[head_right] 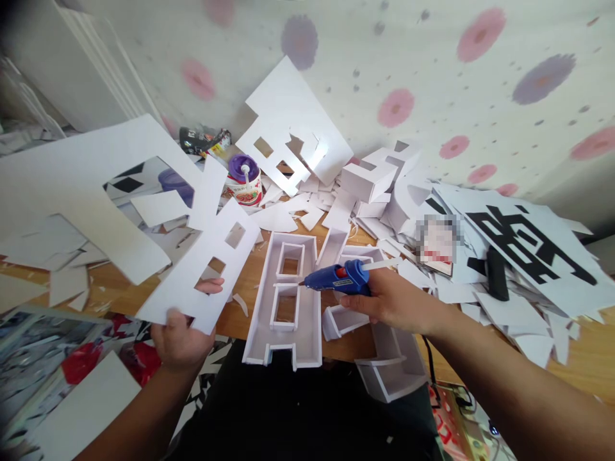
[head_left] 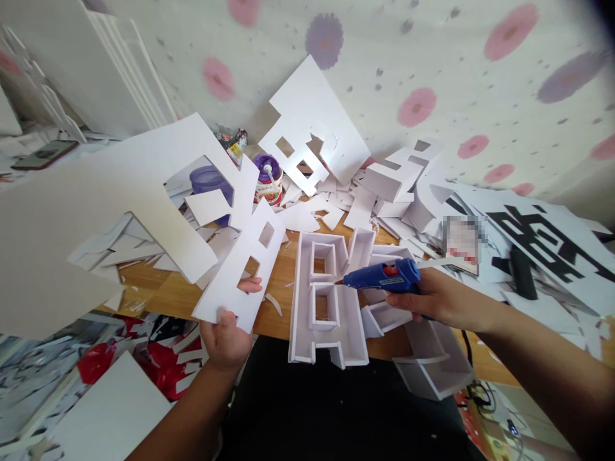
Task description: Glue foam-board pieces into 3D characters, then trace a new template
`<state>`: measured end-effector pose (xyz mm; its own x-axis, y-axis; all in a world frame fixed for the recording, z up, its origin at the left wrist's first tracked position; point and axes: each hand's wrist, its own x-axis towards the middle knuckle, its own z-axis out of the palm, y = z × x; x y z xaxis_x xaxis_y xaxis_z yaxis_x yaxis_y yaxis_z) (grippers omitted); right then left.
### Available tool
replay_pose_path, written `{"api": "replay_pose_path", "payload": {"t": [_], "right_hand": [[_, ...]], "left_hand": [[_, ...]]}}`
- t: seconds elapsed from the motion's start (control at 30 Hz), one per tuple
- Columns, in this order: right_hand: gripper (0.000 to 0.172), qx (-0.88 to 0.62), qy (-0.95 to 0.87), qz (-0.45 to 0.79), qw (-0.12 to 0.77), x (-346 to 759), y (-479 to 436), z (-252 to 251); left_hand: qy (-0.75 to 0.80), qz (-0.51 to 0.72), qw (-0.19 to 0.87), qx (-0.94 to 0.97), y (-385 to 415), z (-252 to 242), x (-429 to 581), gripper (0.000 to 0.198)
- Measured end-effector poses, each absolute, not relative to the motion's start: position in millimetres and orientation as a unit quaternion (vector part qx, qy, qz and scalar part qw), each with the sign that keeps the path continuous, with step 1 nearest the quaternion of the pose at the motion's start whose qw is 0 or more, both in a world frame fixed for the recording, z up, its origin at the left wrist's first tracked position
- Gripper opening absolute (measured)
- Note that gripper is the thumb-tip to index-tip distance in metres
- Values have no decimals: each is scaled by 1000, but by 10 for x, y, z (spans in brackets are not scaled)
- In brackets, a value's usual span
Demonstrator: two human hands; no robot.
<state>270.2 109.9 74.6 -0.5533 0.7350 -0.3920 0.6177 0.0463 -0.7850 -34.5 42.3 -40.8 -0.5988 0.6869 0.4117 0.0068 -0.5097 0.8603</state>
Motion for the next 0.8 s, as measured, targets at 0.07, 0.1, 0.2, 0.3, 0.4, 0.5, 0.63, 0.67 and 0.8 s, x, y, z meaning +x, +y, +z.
{"api": "replay_pose_path", "payload": {"t": [0.07, 0.1, 0.2, 0.3, 0.4, 0.5, 0.63, 0.67, 0.8], "right_hand": [[35, -471, -722, 504, 57, 2695, 1086, 771], [36, -473, -723, 501, 55, 2694, 1079, 783], [40, -462, -726, 507, 46, 2720, 1053, 814], [40, -451, -713, 535, 50, 2790, 988, 826], [33, -463, -707, 532, 52, 2866, 875, 825], [32, -454, -720, 523, 38, 2906, 764, 811], [35, -443, -719, 535, 16, 2896, 699, 786], [37, -445, -719, 533, 15, 2887, 696, 783], [43, -445, -726, 524, 22, 2851, 696, 791]], "left_hand": [[442, 775, 213, 397, 425, -420, -349, 29], [442, 773, 212, 401, 427, -423, -352, 29], [446, 767, 206, 413, 433, -432, -357, 31], [431, 771, 197, 426, 439, -452, -360, 33], [415, 781, 200, 423, 445, -468, -350, 31], [409, 788, 193, 419, 452, -448, -327, 28], [409, 787, 190, 420, 458, -399, -304, 26], [411, 787, 190, 419, 458, -395, -303, 26], [412, 786, 187, 422, 454, -431, -316, 27]]}}
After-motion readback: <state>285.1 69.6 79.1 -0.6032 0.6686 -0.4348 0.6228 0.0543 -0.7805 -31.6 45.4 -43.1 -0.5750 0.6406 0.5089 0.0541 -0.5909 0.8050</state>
